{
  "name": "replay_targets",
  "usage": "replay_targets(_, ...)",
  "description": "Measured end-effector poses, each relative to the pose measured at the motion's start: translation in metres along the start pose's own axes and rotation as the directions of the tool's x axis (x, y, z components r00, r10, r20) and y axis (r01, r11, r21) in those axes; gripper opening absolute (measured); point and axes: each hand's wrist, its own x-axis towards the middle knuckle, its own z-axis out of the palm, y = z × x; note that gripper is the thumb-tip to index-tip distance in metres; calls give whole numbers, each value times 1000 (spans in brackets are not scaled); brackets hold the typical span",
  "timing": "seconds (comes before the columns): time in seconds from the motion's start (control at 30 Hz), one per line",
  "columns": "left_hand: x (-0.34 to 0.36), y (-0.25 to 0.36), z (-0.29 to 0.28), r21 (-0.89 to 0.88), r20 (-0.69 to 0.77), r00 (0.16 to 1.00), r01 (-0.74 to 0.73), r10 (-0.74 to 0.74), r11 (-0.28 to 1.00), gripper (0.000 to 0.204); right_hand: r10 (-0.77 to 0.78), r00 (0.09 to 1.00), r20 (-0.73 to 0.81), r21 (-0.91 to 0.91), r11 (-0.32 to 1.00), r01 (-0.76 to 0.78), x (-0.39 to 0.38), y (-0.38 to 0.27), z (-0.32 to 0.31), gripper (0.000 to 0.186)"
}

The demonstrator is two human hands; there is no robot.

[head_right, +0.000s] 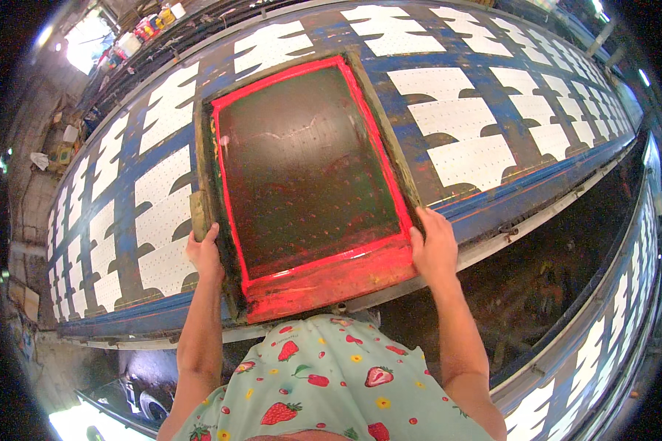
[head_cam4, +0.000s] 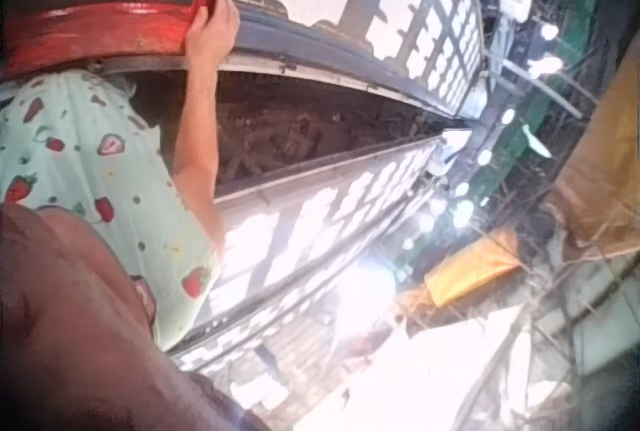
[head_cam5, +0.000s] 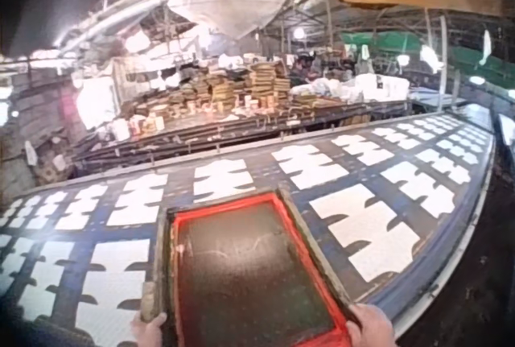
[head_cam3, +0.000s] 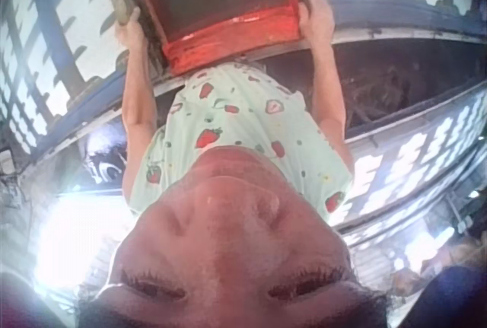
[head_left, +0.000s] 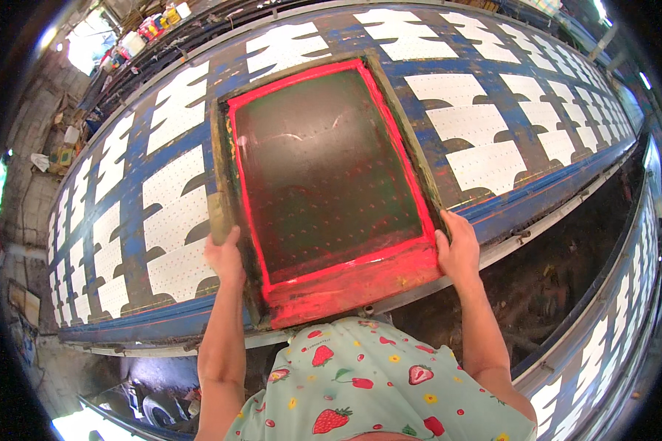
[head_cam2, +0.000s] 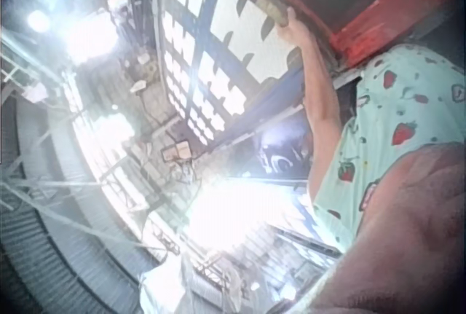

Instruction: The person repeatedly places a red-framed screen onto a patterned surface, uses a squeegee to spread red ink across the screen, then lifts and repositions the screen multiple times. The process is repeated continuously throughout the clip.

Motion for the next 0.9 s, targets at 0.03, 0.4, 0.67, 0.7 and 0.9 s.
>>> replay_targets(0.03, 3, -3, 1, 37, -2, 1000, -8, 8, 999, 34, -191, 980, -50, -148, 972, 182, -9, -15, -5, 48)
replay_targets(0.4, 8, -18, 5, 83, 6, 998, -69, 69, 994, 41, -573, 699, 429, 78, 794, 603, -43, -123, 7, 46)
replay_targets(0.67, 20, -40, 10, 242, -85, 949, -274, 302, 931, 55, -416, 631, 655, -58, 805, 590, -9, -165, 40, 45)
replay_targets(0.7, 19, -41, 10, 249, -88, 936, -311, 341, 917, 55, -390, 631, 671, -75, 811, 580, -7, -166, 37, 46)
replay_targets(0.9, 15, -36, 11, 207, -87, 917, -366, 389, 908, 57, -350, 668, 657, -118, 827, 550, -42, -164, 28, 48)
